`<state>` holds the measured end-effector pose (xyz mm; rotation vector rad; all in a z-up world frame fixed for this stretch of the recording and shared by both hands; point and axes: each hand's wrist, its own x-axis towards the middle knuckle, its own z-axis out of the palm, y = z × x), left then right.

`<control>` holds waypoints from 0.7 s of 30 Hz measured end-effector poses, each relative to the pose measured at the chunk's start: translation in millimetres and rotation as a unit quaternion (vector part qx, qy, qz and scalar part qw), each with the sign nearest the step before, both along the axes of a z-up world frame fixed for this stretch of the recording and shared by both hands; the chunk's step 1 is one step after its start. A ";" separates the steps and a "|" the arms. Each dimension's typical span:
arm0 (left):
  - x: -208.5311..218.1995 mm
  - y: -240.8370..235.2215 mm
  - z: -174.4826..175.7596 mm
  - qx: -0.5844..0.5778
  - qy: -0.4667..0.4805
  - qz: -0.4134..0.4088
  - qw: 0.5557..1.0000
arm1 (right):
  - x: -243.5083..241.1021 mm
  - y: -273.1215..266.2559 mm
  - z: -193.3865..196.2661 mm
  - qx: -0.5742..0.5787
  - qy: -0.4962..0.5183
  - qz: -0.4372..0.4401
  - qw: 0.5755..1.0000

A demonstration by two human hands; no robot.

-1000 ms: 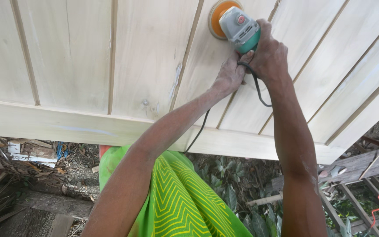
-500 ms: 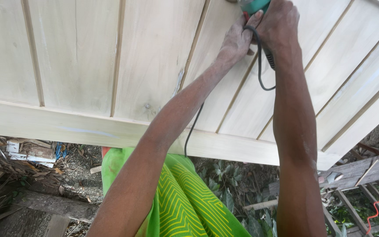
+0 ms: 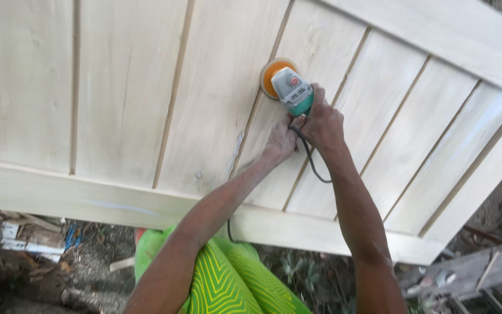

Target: The person uses an electric orbital sander to smooth the surface of a large, light-colored wooden door or panel. They move the sander systematically across the flat panels and along the frame, occasionally using their left hand to steady the wood.

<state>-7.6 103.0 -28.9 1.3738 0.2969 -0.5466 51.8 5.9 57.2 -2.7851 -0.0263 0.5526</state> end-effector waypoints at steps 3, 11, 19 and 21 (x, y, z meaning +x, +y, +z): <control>43.9 -2.3 -4.0 -0.016 0.036 -0.006 0.999 | 36.2 6.3 3.6 -0.042 -0.034 0.010 0.999; 43.9 -11.2 -16.1 -0.126 0.064 0.043 0.989 | 36.4 11.6 11.6 -0.044 -0.036 -0.008 0.998; -85.5 16.1 -20.7 -0.099 0.097 -0.012 0.990 | -83.0 22.1 -8.1 -0.015 -0.028 -0.001 1.000; -121.8 19.6 -27.5 -0.095 0.088 -0.020 0.991 | -117.2 24.3 -11.8 -0.017 -0.016 0.000 1.000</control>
